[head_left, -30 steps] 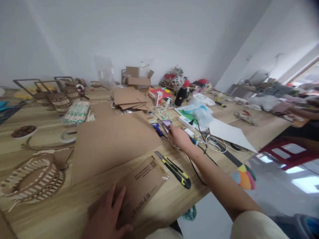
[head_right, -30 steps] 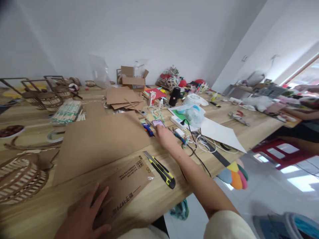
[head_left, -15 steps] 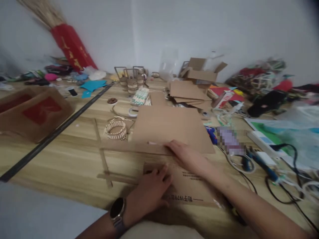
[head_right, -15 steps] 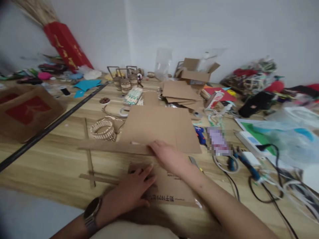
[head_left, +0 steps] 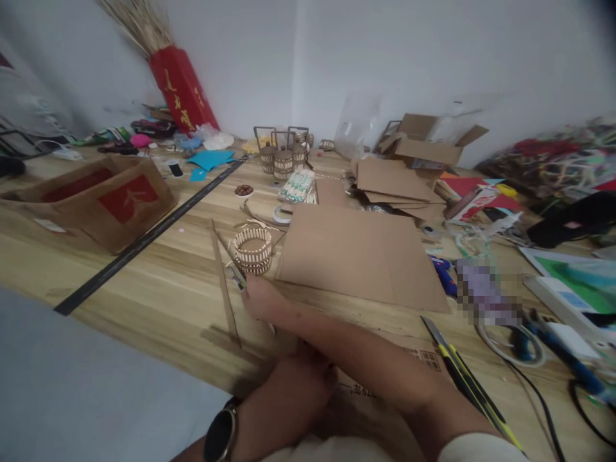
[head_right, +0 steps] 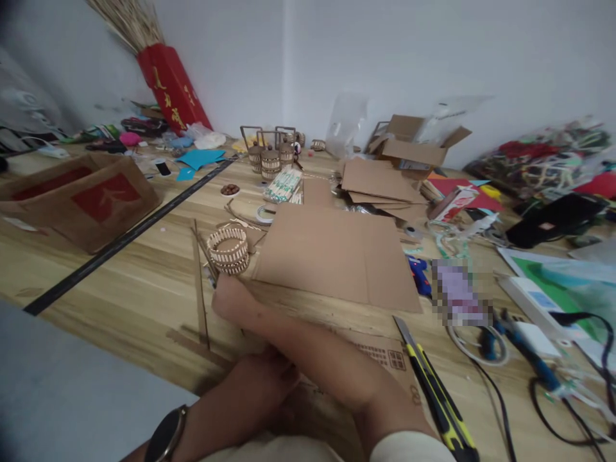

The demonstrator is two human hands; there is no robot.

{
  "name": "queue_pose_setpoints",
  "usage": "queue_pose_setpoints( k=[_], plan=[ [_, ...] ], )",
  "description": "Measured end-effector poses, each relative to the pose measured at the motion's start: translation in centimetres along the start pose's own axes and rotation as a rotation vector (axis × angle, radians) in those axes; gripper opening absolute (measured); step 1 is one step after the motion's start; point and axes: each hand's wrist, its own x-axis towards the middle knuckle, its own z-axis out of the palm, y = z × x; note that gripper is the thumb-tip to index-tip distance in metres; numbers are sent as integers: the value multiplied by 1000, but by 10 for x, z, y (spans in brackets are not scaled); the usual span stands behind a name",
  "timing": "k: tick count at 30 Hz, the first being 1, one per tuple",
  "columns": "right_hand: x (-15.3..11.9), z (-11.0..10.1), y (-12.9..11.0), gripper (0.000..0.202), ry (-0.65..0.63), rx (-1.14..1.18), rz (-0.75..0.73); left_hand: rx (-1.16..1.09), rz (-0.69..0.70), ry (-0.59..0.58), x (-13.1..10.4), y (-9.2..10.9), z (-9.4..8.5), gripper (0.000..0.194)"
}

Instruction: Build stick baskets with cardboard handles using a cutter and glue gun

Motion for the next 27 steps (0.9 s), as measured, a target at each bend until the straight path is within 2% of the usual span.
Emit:
queue_pose_setpoints(
  k=[1,3,5,7,10,12,14,17,19,21,27],
  plan=[
    [3,0,0,14,0,-30,28,15,12,13,1,-1,2,33],
    [2,-3,-1,19,-3,-69,83,32,24,26,3,-3,4,34],
    [-8,-13,3,27,13,-95,121,49,9,5,6,-5,3,36],
    [-27,-30,15,27,40,-118,159,83,-20,-32,9,-7,-1,38],
    [-67,-72,59,20,125,-163,293,144,-66,-116,15,-10,-8,46],
    [-103,-110,99,23,237,-213,484,169,-80,-182,19,-11,-9,55],
    [-141,-147,139,27,360,-277,711,176,-91,-240,24,-10,-7,72],
    [-189,-185,187,24,461,-324,998,184,-149,-292,32,-4,-4,97],
    [-208,-194,207,21,490,-302,1085,202,-195,-295,36,1,-5,104],
    [-218,-193,218,23,511,-251,1118,206,-213,-275,39,6,-9,106],
    [-226,-179,228,25,619,-4,1075,145,-233,-238,41,10,-22,106]
  ],
)
